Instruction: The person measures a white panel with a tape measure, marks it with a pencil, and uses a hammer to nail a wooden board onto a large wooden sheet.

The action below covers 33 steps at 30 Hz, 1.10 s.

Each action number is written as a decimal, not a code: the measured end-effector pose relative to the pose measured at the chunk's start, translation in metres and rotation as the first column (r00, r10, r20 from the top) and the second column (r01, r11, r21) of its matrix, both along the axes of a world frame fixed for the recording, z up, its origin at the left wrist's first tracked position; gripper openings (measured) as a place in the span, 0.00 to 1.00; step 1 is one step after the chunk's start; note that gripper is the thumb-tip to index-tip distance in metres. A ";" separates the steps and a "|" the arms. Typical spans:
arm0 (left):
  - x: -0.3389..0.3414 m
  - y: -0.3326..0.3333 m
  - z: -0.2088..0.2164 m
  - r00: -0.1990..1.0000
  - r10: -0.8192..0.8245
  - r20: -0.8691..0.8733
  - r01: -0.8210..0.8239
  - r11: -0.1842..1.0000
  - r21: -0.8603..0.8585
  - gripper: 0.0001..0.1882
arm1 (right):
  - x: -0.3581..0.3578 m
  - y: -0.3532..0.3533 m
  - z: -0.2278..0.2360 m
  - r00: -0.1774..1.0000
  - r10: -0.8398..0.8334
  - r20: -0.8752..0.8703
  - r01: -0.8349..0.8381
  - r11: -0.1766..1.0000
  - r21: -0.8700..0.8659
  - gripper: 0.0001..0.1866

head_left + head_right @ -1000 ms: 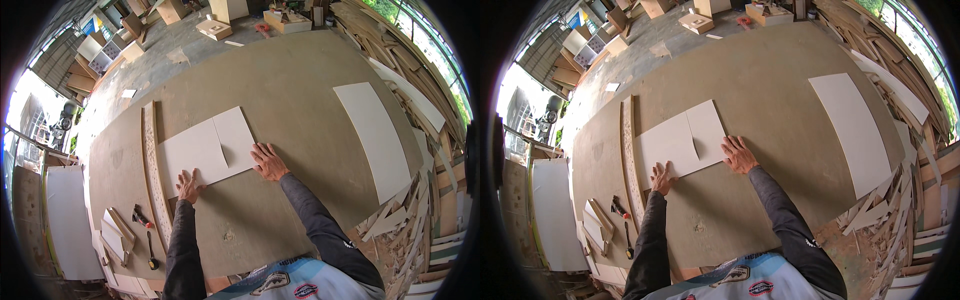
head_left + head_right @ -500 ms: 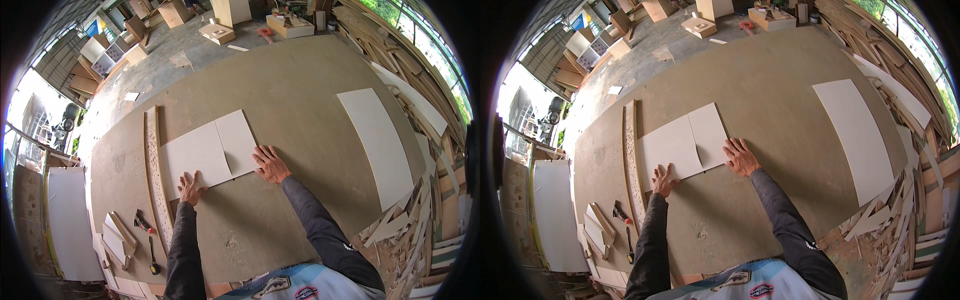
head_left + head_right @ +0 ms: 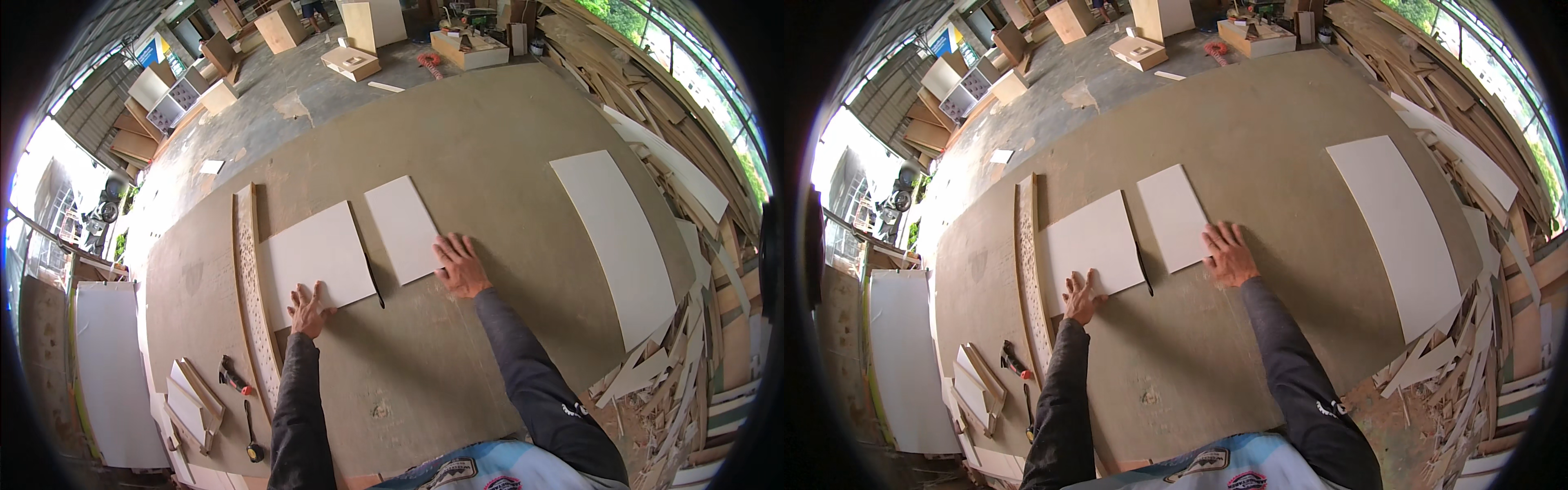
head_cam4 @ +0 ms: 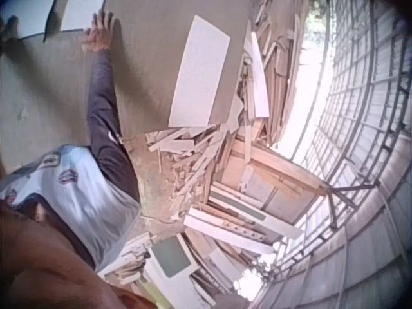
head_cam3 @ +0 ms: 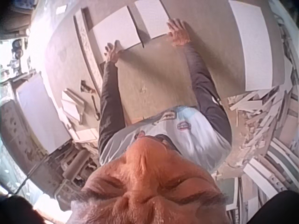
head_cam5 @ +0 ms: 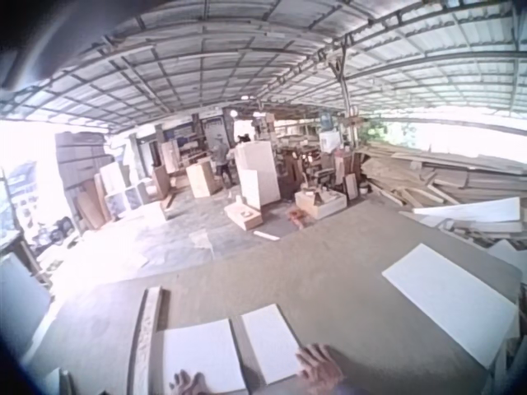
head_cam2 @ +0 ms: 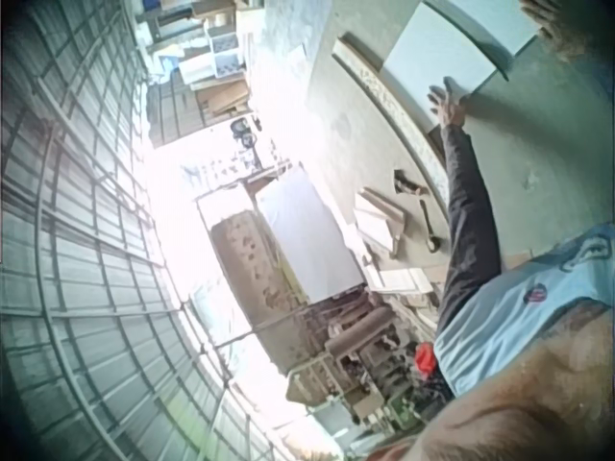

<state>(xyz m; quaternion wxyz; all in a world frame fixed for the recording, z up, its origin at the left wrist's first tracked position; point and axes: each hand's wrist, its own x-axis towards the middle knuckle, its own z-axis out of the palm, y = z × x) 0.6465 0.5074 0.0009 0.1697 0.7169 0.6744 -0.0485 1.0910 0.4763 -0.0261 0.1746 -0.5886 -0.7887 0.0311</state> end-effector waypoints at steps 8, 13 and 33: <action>-0.009 0.061 -0.009 0.999 -0.007 0.031 0.006 1.000 0.015 0.50 | 0.064 -0.028 -0.007 0.910 -0.415 0.011 0.414 0.910 0.029 0.34; -0.016 0.106 -0.008 0.998 -0.021 0.052 0.021 1.000 0.012 0.51 | 0.063 -0.025 -0.011 0.867 -0.498 0.012 0.498 0.867 -0.009 0.35; 0.139 0.210 0.010 0.992 0.127 0.002 -0.125 0.965 0.229 0.55 | 0.068 -0.016 -0.003 0.902 -0.433 0.010 0.432 0.902 0.016 0.39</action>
